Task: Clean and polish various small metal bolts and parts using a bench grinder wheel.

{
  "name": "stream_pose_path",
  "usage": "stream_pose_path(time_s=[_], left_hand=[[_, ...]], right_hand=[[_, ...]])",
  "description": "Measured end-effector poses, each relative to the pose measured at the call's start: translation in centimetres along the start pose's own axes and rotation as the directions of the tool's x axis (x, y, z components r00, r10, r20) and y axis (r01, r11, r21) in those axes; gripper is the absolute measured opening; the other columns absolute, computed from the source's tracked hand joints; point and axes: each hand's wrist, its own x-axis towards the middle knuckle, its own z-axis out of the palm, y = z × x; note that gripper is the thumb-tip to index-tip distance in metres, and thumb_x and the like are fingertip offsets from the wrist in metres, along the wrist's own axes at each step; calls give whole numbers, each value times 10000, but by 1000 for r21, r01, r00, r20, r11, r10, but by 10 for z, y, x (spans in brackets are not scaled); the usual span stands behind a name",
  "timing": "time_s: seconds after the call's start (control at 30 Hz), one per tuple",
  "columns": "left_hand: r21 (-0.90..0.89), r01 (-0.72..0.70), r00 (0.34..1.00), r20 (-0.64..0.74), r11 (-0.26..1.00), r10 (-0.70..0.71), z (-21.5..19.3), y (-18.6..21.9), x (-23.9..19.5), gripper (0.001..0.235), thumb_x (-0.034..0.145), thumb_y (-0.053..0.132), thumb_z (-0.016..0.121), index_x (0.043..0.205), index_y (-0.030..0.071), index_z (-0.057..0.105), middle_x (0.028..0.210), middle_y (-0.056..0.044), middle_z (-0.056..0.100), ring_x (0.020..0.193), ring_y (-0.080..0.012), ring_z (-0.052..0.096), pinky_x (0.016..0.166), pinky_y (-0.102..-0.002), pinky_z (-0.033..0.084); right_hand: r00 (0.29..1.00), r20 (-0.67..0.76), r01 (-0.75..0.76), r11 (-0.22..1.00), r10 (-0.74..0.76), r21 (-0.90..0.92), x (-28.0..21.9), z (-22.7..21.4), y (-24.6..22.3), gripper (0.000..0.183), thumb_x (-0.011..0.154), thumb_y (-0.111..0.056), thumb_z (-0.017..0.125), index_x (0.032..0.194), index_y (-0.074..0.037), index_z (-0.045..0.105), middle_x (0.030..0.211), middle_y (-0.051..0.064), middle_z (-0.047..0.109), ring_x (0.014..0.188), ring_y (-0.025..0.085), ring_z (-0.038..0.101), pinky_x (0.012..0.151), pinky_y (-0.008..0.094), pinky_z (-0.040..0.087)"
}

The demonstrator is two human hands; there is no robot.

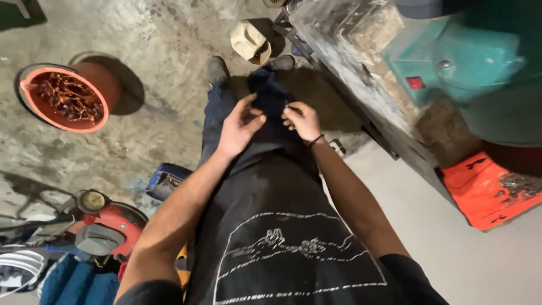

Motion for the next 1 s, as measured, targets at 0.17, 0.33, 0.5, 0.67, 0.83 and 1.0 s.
stream_pose_path(time_s=[0.17, 0.33, 0.5, 0.67, 0.83, 1.0], left_hand=[[254, 133, 991, -8, 958, -135, -93, -7, -44, 426, 946, 149, 735, 1338, 32, 616, 1070, -47, 721, 977, -107, 660, 887, -270, 543], [308, 280, 956, -177, 909, -235, -171, -18, -85, 385, 961, 179, 731, 1309, 33, 652, 1013, -70, 701, 918, -124, 626, 840, -290, 530], [464, 273, 961, -163, 843, -222, -196, -21, -93, 350, 965, 205, 701, 1273, 43, 667, 1012, -77, 729, 899, -123, 652, 836, -291, 531], [550, 73, 993, 36, 832, -110, -174, -27, -69, 272, 969, 284, 712, 1049, 24, 720, 855, -87, 723, 788, -120, 630, 759, -306, 521], [767, 12, 911, 257, 642, -324, -113, -10, -24, 511, 980, 417, 730, 701, -11, 710, 644, -156, 621, 611, -155, 519, 608, -354, 459], [595, -299, 760, 622, 746, -191, -56, -26, 16, 268, 917, 230, 763, 1076, 28, 689, 898, -59, 701, 821, -125, 633, 776, -305, 522]], right_hand=[[981, -171, -72, 987, 96, 143, 70, -12, 97, 187, 980, -154, 710, 1100, -14, 683, 861, 64, 735, 669, 125, 672, 567, 259, 525], [916, -345, -68, 929, 203, 365, 125, 20, 106, 196, 982, -162, 694, 1129, -39, 653, 891, 87, 713, 684, 182, 689, 583, 324, 560], [927, -368, 74, 928, 71, 365, 110, 45, 102, 277, 974, -161, 654, 1239, -82, 670, 1025, 58, 751, 812, 194, 740, 668, 345, 611], [970, -245, 43, 976, 10, 212, 30, 28, 127, 294, 1010, -259, 660, 1254, -97, 688, 1030, 73, 760, 810, 177, 728, 669, 316, 586], [864, -375, 162, 891, -335, -423, -82, 9, 131, 404, 1009, -408, 628, 1156, -53, 751, 969, 130, 767, 839, 249, 733, 757, 371, 563], [890, -395, -81, 775, -226, -626, -139, -38, 178, 508, 928, -512, 599, 1149, -75, 733, 1158, 199, 717, 1082, 410, 652, 942, 485, 510]])
